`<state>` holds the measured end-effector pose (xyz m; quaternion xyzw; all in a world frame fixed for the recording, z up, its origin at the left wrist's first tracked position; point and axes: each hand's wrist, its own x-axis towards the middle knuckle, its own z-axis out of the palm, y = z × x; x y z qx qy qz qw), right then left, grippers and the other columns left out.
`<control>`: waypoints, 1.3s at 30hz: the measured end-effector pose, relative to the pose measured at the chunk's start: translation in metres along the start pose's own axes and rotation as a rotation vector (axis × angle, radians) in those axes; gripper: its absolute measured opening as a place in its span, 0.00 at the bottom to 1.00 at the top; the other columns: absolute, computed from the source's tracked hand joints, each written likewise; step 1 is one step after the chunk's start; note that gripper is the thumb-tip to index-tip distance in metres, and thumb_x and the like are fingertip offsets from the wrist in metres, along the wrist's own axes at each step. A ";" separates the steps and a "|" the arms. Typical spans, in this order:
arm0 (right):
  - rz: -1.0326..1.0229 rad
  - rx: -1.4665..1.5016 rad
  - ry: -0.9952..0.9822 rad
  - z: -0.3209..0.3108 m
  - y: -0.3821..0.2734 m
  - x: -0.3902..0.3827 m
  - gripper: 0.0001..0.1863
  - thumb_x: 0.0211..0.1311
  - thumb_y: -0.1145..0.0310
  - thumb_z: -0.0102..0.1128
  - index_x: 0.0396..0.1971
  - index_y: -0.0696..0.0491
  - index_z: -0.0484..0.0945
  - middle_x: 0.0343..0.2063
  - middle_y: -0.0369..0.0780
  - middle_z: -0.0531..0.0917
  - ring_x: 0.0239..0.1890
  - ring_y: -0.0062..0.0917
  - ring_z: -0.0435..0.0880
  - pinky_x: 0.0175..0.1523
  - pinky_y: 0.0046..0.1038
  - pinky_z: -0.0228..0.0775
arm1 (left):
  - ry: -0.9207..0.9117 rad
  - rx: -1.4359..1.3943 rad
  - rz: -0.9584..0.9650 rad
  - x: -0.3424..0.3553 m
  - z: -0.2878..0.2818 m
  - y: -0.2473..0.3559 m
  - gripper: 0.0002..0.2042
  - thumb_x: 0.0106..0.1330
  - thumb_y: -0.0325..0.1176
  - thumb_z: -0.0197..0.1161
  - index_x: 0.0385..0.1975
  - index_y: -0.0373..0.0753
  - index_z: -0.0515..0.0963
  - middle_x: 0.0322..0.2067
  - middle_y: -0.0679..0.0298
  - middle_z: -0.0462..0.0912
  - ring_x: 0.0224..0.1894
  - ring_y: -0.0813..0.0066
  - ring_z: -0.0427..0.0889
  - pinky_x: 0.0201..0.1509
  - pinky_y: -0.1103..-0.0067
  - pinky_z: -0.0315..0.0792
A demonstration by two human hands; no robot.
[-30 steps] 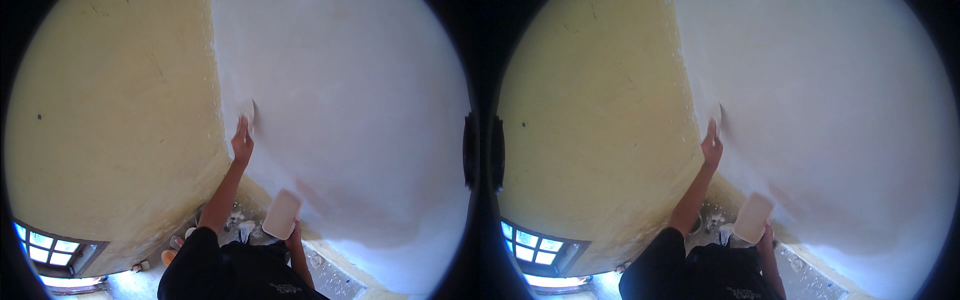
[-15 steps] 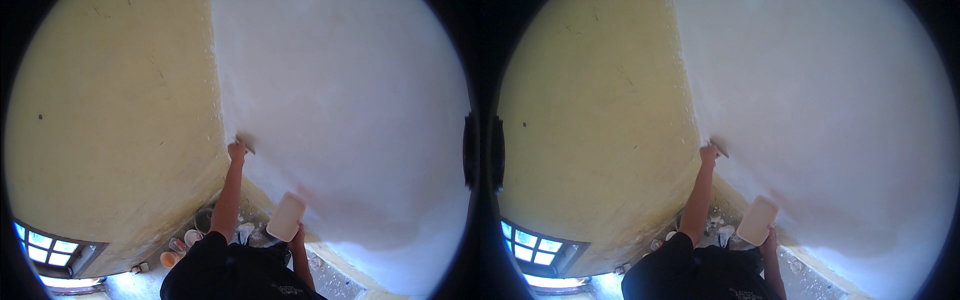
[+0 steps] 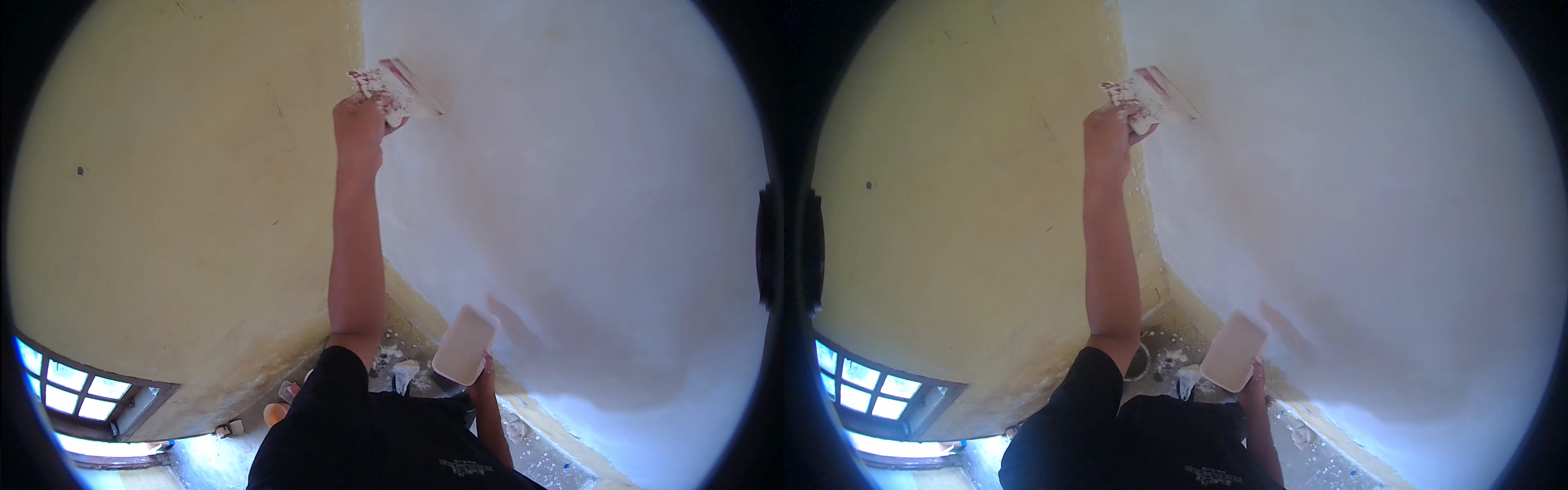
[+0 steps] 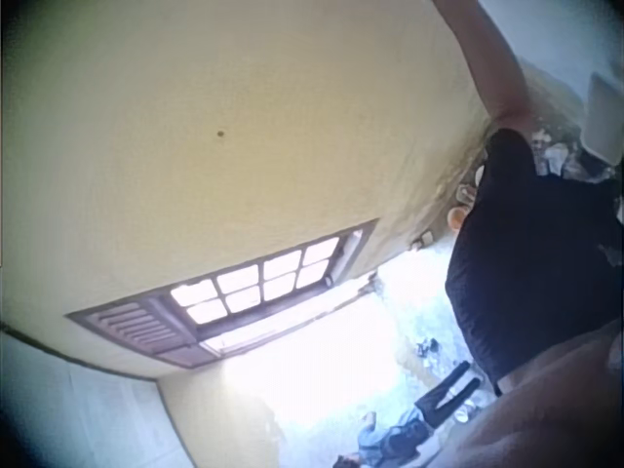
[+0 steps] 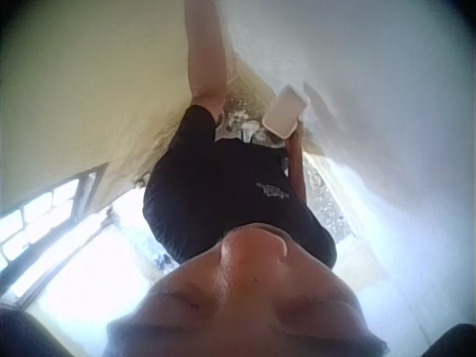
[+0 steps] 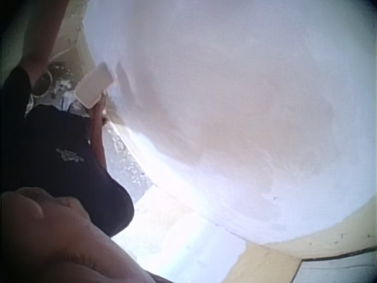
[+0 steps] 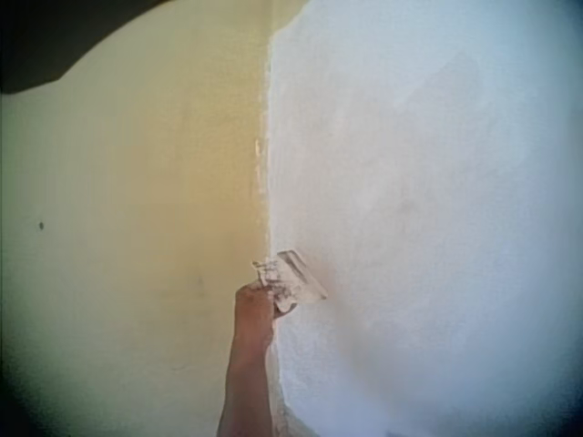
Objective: The person applies white plaster to a wall using a putty knife, taking more plaster from a white container between strokes.
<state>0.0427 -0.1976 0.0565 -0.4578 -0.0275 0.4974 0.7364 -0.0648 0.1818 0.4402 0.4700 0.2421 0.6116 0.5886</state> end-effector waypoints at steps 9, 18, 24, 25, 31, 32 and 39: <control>0.014 0.008 0.008 0.041 -0.012 -0.007 0.20 0.68 0.58 0.43 0.54 0.53 0.68 0.47 0.41 0.77 0.51 0.29 0.77 0.56 0.32 0.70 | -0.506 0.888 -0.274 -0.149 -0.061 -0.071 0.12 0.65 0.37 0.54 0.31 0.32 0.76 0.22 0.50 0.80 0.26 0.59 0.83 0.31 0.66 0.75; 0.022 0.014 -0.009 0.047 0.005 0.012 0.21 0.67 0.57 0.44 0.56 0.51 0.65 0.49 0.41 0.76 0.52 0.30 0.76 0.57 0.33 0.69 | -0.739 1.421 -0.290 -0.279 -0.066 -0.161 0.10 0.59 0.34 0.53 0.34 0.36 0.77 0.29 0.47 0.80 0.32 0.48 0.82 0.39 0.59 0.76; 0.063 0.021 -0.060 0.057 0.017 0.018 0.23 0.68 0.54 0.45 0.56 0.51 0.65 0.51 0.41 0.76 0.54 0.31 0.75 0.59 0.35 0.68 | -0.721 1.415 -0.189 -0.291 -0.072 -0.179 0.11 0.64 0.34 0.52 0.38 0.33 0.74 0.35 0.48 0.79 0.33 0.49 0.83 0.37 0.62 0.78; 0.062 0.020 -0.060 0.055 0.018 0.020 0.23 0.68 0.54 0.45 0.56 0.51 0.65 0.51 0.41 0.76 0.54 0.31 0.75 0.59 0.35 0.68 | -0.715 1.378 -0.168 -0.292 -0.073 -0.179 0.11 0.65 0.35 0.51 0.38 0.34 0.74 0.35 0.47 0.79 0.33 0.48 0.82 0.37 0.61 0.78; 0.080 -0.030 -0.059 0.059 0.013 0.020 0.27 0.69 0.48 0.41 0.59 0.52 0.64 0.53 0.42 0.75 0.55 0.31 0.75 0.60 0.35 0.66 | -0.593 1.187 -0.144 -0.298 -0.085 -0.190 0.12 0.66 0.35 0.51 0.35 0.32 0.75 0.32 0.44 0.79 0.32 0.44 0.81 0.36 0.58 0.76; 0.089 -0.007 -0.079 0.059 0.012 0.020 0.28 0.70 0.48 0.41 0.60 0.52 0.63 0.53 0.42 0.75 0.55 0.32 0.75 0.61 0.35 0.66 | -0.556 1.114 -0.122 -0.297 -0.089 -0.193 0.12 0.66 0.34 0.51 0.33 0.31 0.75 0.30 0.43 0.79 0.32 0.44 0.81 0.36 0.58 0.75; 0.005 0.051 -0.159 0.064 0.007 0.020 0.27 0.72 0.50 0.39 0.61 0.54 0.62 0.54 0.42 0.74 0.56 0.31 0.74 0.61 0.35 0.67 | -0.430 0.830 -0.402 -0.267 -0.110 -0.181 0.12 0.67 0.33 0.50 0.33 0.29 0.76 0.25 0.46 0.79 0.26 0.57 0.81 0.33 0.65 0.73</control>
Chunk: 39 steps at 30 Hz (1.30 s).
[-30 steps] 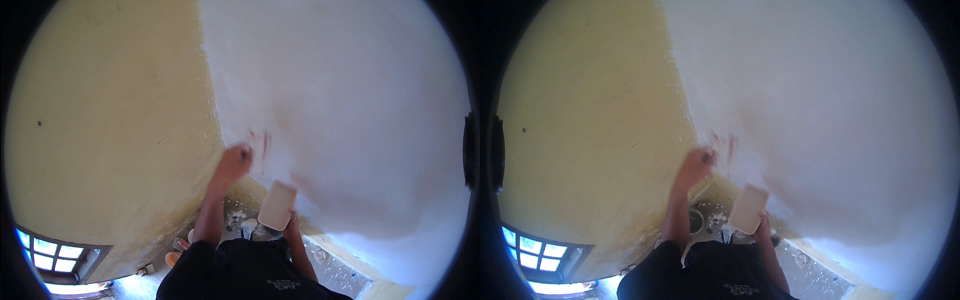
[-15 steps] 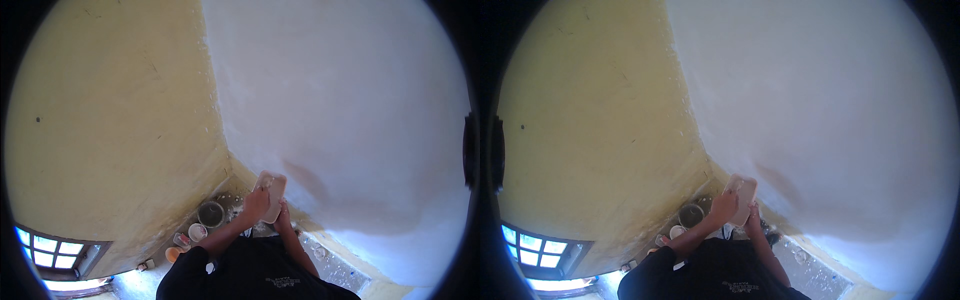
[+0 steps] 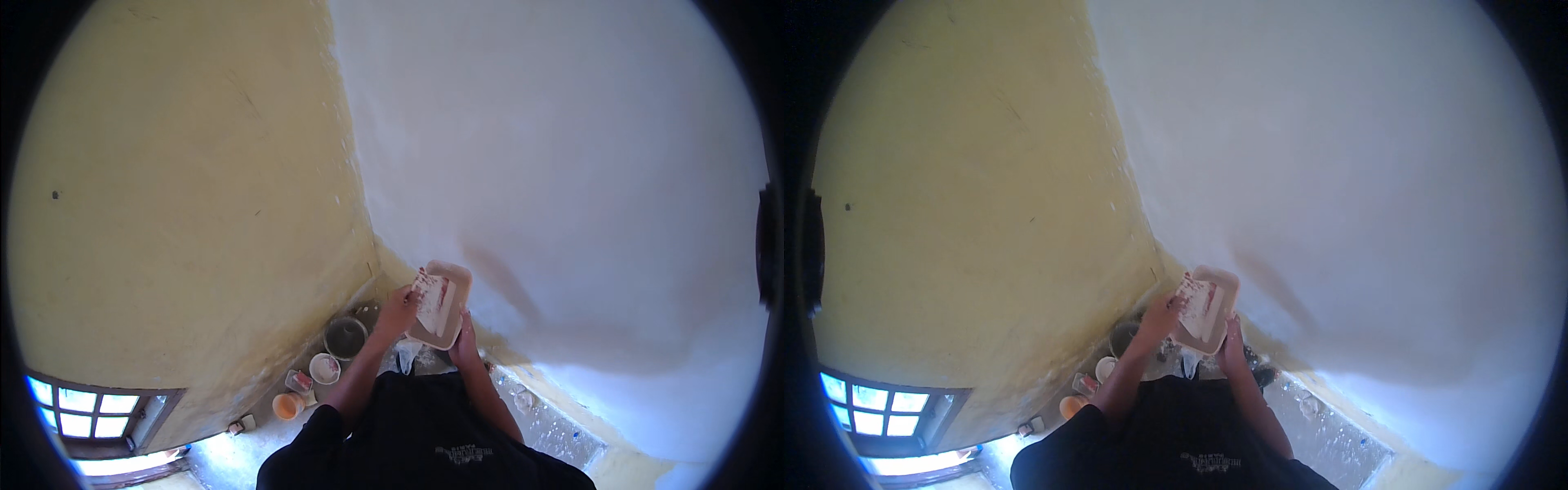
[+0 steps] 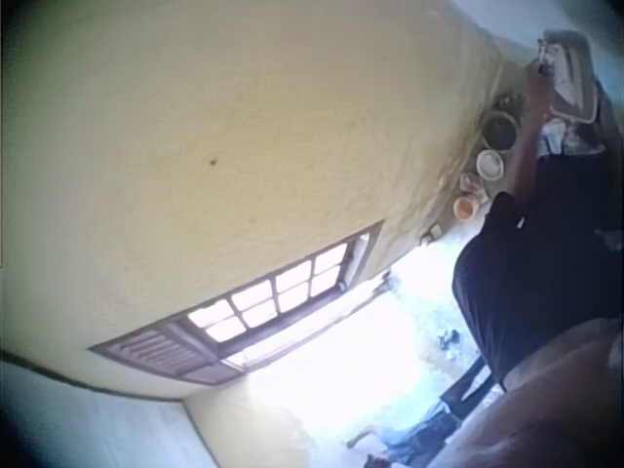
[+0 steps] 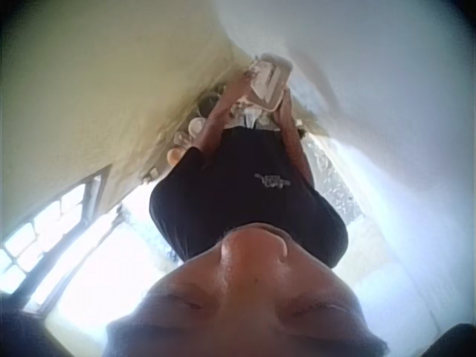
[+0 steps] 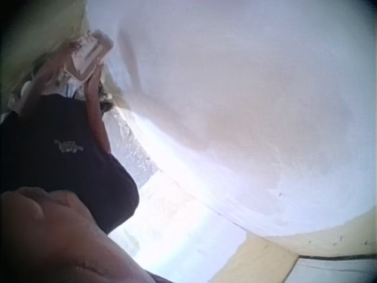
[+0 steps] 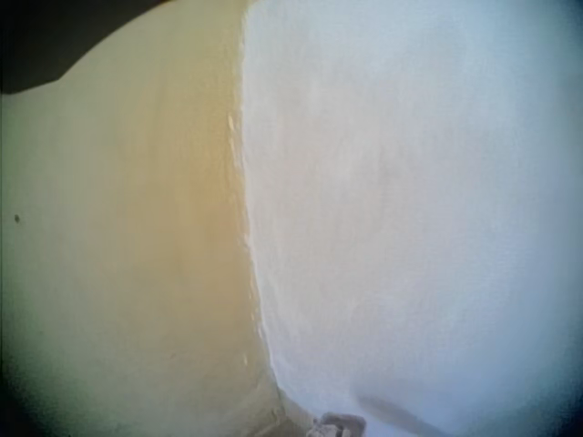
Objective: The person applies white plaster to a wall using a putty knife, taking more plaster from a white container between strokes.
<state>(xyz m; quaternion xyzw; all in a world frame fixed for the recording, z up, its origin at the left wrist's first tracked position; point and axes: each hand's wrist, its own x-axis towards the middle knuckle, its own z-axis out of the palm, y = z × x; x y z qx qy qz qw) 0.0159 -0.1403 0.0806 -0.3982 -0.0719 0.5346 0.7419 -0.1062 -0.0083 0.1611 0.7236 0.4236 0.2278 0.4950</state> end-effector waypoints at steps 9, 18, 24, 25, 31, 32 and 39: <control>0.087 0.171 0.002 0.002 -0.025 0.001 0.23 0.69 0.52 0.48 0.57 0.51 0.64 0.51 0.40 0.74 0.54 0.29 0.76 0.57 0.37 0.72 | -0.174 -0.647 -0.383 0.011 -0.015 -0.041 0.13 0.69 0.39 0.55 0.47 0.38 0.77 0.36 0.69 0.82 0.36 0.78 0.80 0.37 0.78 0.74; -0.011 0.082 -0.017 -0.007 -0.028 0.002 0.28 0.71 0.50 0.42 0.61 0.53 0.61 0.56 0.42 0.72 0.58 0.31 0.73 0.61 0.38 0.67 | -0.332 -1.098 -0.295 0.040 -0.035 -0.059 0.13 0.70 0.34 0.52 0.50 0.36 0.73 0.43 0.65 0.80 0.42 0.75 0.80 0.47 0.77 0.75; -0.431 -0.974 0.023 -0.012 -0.018 -0.016 0.27 0.71 0.50 0.41 0.61 0.53 0.63 0.55 0.41 0.74 0.58 0.31 0.73 0.62 0.36 0.65 | 0.387 -0.604 0.237 0.132 -0.132 0.050 0.09 0.70 0.30 0.51 0.44 0.34 0.74 0.31 0.67 0.78 0.34 0.76 0.79 0.38 0.78 0.74; -0.443 -0.978 0.019 -0.014 -0.019 -0.015 0.27 0.71 0.50 0.41 0.61 0.53 0.63 0.55 0.41 0.74 0.58 0.31 0.73 0.62 0.36 0.65 | 0.545 -0.422 0.361 0.154 -0.144 0.068 0.08 0.70 0.30 0.52 0.42 0.33 0.74 0.28 0.66 0.78 0.32 0.74 0.79 0.35 0.78 0.72; -0.093 0.092 0.002 -0.016 -0.013 -0.014 0.26 0.70 0.51 0.43 0.59 0.53 0.65 0.53 0.40 0.75 0.57 0.31 0.74 0.63 0.36 0.64 | 0.895 0.274 0.419 0.236 -0.122 0.143 0.18 0.62 0.23 0.52 0.53 0.29 0.71 0.45 0.44 0.78 0.34 0.48 0.81 0.36 0.66 0.75; -0.080 0.102 0.021 -0.012 -0.013 -0.014 0.25 0.70 0.51 0.43 0.58 0.52 0.66 0.53 0.40 0.75 0.56 0.31 0.74 0.63 0.36 0.64 | 0.915 0.309 0.492 0.239 -0.103 0.141 0.19 0.61 0.22 0.52 0.54 0.29 0.69 0.48 0.43 0.76 0.34 0.47 0.81 0.36 0.65 0.76; -0.240 -0.314 0.030 -0.053 -0.001 -0.002 0.25 0.71 0.50 0.39 0.58 0.52 0.65 0.53 0.40 0.75 0.56 0.31 0.74 0.61 0.36 0.66 | 0.853 0.070 0.685 0.163 -0.048 0.100 0.15 0.62 0.22 0.54 0.50 0.29 0.73 0.36 0.45 0.79 0.30 0.52 0.82 0.35 0.70 0.75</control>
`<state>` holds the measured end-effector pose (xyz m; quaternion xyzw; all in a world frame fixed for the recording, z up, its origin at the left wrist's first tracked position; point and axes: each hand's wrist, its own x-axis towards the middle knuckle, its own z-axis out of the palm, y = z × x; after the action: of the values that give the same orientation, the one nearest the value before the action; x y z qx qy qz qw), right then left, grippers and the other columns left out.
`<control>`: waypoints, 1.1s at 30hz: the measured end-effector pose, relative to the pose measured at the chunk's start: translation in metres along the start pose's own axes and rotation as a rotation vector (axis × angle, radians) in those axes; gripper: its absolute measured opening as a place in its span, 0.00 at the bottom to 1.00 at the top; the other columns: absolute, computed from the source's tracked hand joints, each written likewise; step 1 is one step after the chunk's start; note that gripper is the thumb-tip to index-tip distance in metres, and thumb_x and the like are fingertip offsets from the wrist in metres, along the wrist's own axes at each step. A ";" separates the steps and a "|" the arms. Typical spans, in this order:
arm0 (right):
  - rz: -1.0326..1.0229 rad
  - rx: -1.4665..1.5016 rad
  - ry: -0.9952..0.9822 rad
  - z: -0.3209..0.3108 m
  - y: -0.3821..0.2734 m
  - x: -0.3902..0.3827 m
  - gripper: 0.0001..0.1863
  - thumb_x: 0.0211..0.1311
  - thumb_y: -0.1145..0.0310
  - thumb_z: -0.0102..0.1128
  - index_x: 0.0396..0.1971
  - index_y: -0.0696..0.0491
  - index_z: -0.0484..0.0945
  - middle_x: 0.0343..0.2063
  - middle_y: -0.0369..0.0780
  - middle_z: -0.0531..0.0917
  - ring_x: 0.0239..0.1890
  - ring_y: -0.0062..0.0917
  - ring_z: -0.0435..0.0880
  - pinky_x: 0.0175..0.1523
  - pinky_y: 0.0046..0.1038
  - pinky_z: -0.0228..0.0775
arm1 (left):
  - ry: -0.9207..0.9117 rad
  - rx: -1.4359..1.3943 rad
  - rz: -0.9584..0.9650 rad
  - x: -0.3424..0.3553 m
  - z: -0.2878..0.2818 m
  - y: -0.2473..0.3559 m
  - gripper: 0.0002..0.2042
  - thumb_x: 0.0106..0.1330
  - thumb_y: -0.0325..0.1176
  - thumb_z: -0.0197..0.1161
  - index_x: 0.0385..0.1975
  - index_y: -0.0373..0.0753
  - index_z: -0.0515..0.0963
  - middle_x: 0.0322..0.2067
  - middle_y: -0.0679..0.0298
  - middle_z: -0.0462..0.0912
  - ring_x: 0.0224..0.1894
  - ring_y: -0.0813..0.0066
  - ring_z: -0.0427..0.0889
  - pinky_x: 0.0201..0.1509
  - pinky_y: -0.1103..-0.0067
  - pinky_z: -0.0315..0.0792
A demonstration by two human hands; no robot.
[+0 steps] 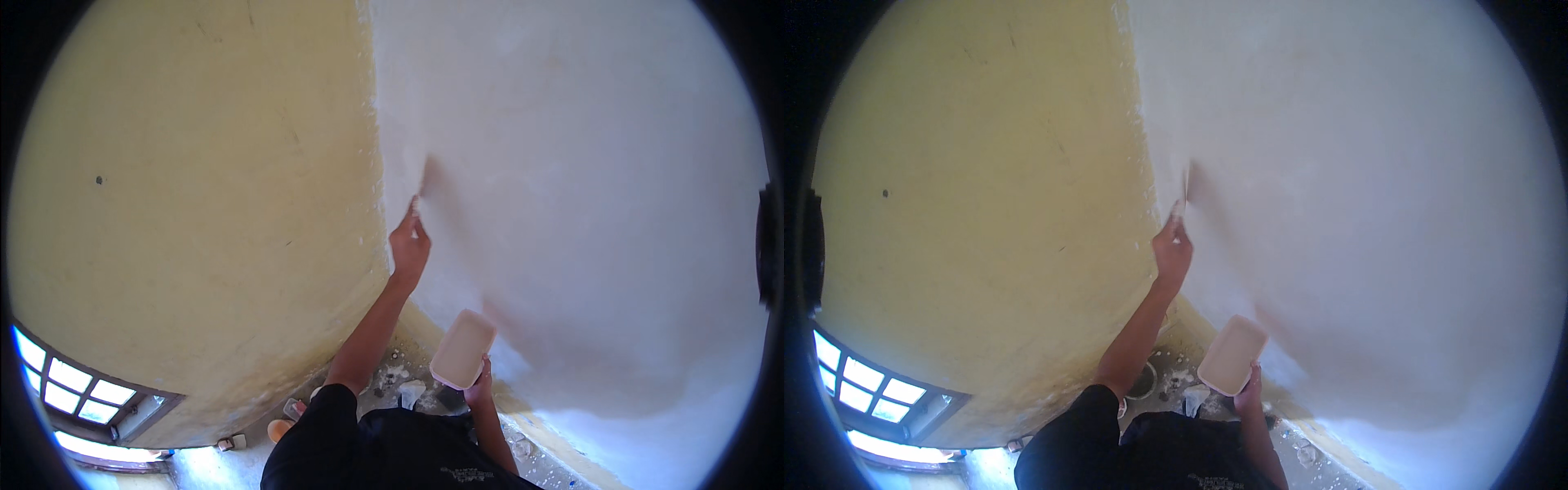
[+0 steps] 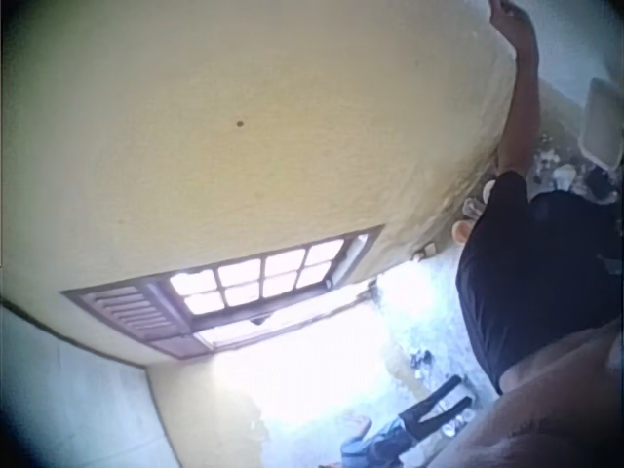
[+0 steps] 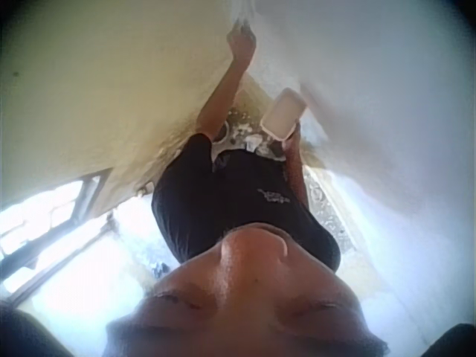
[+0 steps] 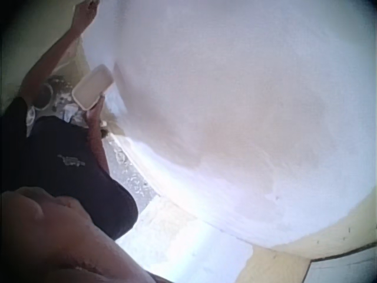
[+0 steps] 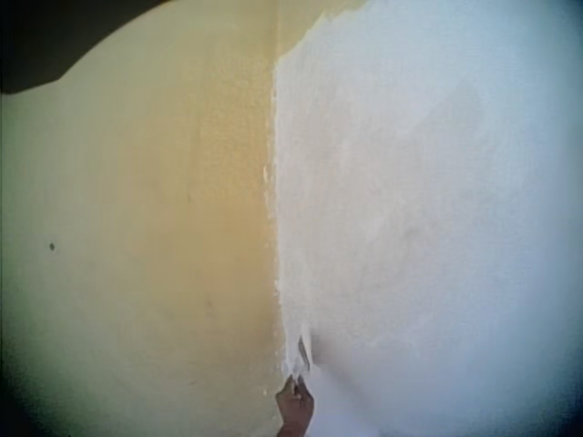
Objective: The person applies white plaster to a wall using a putty knife, taking more plaster from a white container between strokes.
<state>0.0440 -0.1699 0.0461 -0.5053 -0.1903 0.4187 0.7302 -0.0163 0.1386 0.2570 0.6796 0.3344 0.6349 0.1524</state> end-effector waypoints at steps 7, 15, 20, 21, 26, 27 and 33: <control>0.157 0.319 -0.033 0.019 -0.012 -0.005 0.27 0.71 0.48 0.37 0.59 0.53 0.64 0.53 0.41 0.74 0.57 0.32 0.74 0.61 0.38 0.66 | 0.099 -0.093 -0.345 0.017 -0.028 -0.085 0.04 0.63 0.22 0.54 0.28 0.28 0.73 0.20 0.46 0.76 0.20 0.56 0.75 0.27 0.70 0.68; -0.016 -0.028 -0.017 -0.008 0.011 -0.012 0.27 0.68 0.50 0.44 0.58 0.53 0.65 0.54 0.43 0.75 0.57 0.35 0.74 0.62 0.38 0.65 | 0.167 -0.040 -0.131 0.071 -0.020 -0.083 0.04 0.63 0.22 0.53 0.34 0.29 0.75 0.21 0.43 0.75 0.22 0.47 0.75 0.26 0.67 0.67; 0.261 0.411 0.070 0.034 -0.043 -0.025 0.27 0.67 0.51 0.46 0.58 0.54 0.65 0.54 0.43 0.75 0.56 0.35 0.74 0.62 0.39 0.65 | 0.165 0.029 -0.045 0.107 -0.036 -0.078 0.08 0.63 0.21 0.53 0.39 0.30 0.76 0.23 0.43 0.76 0.23 0.47 0.76 0.28 0.68 0.68; 0.250 0.426 0.079 0.033 -0.045 -0.025 0.27 0.67 0.51 0.47 0.58 0.54 0.65 0.54 0.43 0.75 0.56 0.35 0.74 0.62 0.39 0.65 | 0.168 0.035 -0.024 0.110 -0.034 -0.080 0.09 0.63 0.21 0.53 0.40 0.30 0.76 0.23 0.44 0.76 0.23 0.48 0.76 0.28 0.68 0.69; 0.231 0.391 0.113 0.016 -0.030 -0.018 0.29 0.66 0.50 0.47 0.59 0.54 0.64 0.54 0.42 0.75 0.56 0.34 0.75 0.62 0.38 0.65 | 0.182 -0.037 -0.063 0.109 -0.026 -0.086 0.08 0.63 0.21 0.53 0.40 0.30 0.76 0.23 0.45 0.77 0.23 0.55 0.76 0.29 0.71 0.69; 0.233 0.384 0.110 0.012 -0.028 -0.017 0.29 0.66 0.50 0.47 0.59 0.54 0.64 0.54 0.42 0.75 0.56 0.34 0.75 0.62 0.38 0.65 | 0.165 -0.037 -0.097 0.108 -0.024 -0.085 0.08 0.63 0.21 0.53 0.39 0.30 0.76 0.23 0.46 0.77 0.22 0.56 0.75 0.29 0.71 0.69; 0.247 0.383 0.106 0.012 -0.033 -0.024 0.28 0.67 0.49 0.46 0.58 0.53 0.65 0.52 0.41 0.76 0.55 0.33 0.75 0.61 0.37 0.66 | 0.173 -0.042 -0.097 0.107 -0.025 -0.085 0.06 0.63 0.21 0.53 0.37 0.29 0.76 0.23 0.45 0.77 0.23 0.55 0.76 0.30 0.70 0.70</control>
<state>0.0358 -0.1873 0.0841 -0.3981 -0.0056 0.5063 0.7649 -0.0652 0.2643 0.2883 0.6020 0.3654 0.6899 0.1677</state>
